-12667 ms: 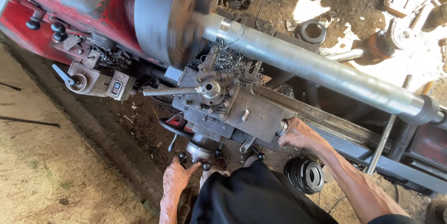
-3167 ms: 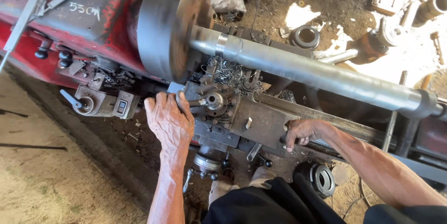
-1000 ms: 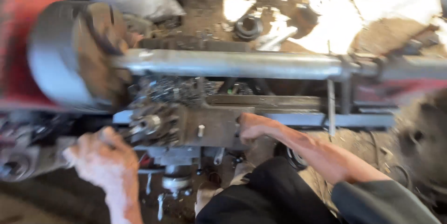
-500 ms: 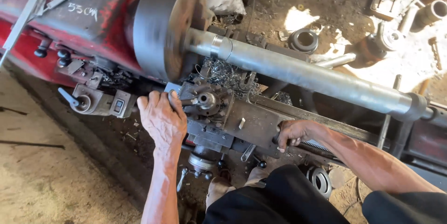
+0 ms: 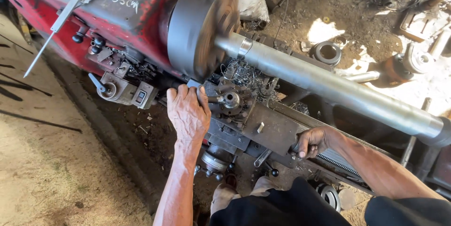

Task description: The person operates a metal lathe, using both hands to control the tool post and carriage while a cylindrical metal rod rotates. Metal shavings are produced as the tool cuts the workpiece. The person periodically adjusts the tool position and clears shavings from the cutting area.

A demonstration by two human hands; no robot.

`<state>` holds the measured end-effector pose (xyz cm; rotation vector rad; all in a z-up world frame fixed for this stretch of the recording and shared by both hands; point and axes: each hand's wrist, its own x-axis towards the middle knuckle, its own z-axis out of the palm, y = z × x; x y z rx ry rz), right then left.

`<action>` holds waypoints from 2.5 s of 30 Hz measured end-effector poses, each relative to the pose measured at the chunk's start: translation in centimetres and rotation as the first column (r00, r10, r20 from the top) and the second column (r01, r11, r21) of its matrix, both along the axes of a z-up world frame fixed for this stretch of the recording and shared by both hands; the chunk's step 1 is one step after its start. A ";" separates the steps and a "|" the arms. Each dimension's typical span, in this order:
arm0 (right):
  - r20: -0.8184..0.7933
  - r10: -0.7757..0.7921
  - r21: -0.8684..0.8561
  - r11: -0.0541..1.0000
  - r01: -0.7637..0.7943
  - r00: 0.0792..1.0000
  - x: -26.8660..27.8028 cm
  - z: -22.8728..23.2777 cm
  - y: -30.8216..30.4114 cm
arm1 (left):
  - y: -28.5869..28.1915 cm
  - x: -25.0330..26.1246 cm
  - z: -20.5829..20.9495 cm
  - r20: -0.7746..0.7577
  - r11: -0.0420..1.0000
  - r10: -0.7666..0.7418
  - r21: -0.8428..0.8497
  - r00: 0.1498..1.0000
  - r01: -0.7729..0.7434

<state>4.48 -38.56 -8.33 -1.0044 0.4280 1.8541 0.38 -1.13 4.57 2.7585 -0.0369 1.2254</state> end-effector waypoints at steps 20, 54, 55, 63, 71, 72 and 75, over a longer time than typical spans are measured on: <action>0.558 0.827 -0.804 0.518 0.292 0.067 -10.0 -4.4 2.4 | 1.0 0.1 -0.9 -0.002 0.995 -0.099 0.021 0.995 0.099; 0.575 0.161 -0.283 0.959 0.011 0.802 -2.1 0.7 0.2 | 1.0 0.0 -2.0 -0.043 0.996 -0.069 -0.050 0.997 0.067; 0.577 0.166 -0.281 0.960 0.003 0.800 -2.0 0.5 0.1 | 0.8 0.0 -1.6 -0.041 0.997 -0.061 -0.048 0.997 0.059; 0.255 0.055 -0.207 0.978 -0.001 0.965 -0.5 -2.7 -1.1 | 0.3 0.1 -1.1 -0.028 0.997 -0.049 -0.064 0.998 0.047; -0.164 0.095 0.125 0.989 -0.075 0.982 1.0 -3.1 -0.5 | 0.0 0.1 -0.3 -0.049 0.996 -0.020 -0.083 0.999 0.016; -0.229 0.120 0.162 0.983 -0.084 0.966 1.1 -4.0 -0.9 | 0.0 0.1 -0.3 -0.055 0.997 -0.019 -0.082 0.998 0.014; -0.106 0.036 0.087 0.996 -0.026 0.994 0.7 -3.7 -1.4 | 0.2 0.0 -0.3 -0.045 0.997 -0.026 -0.071 0.999 0.023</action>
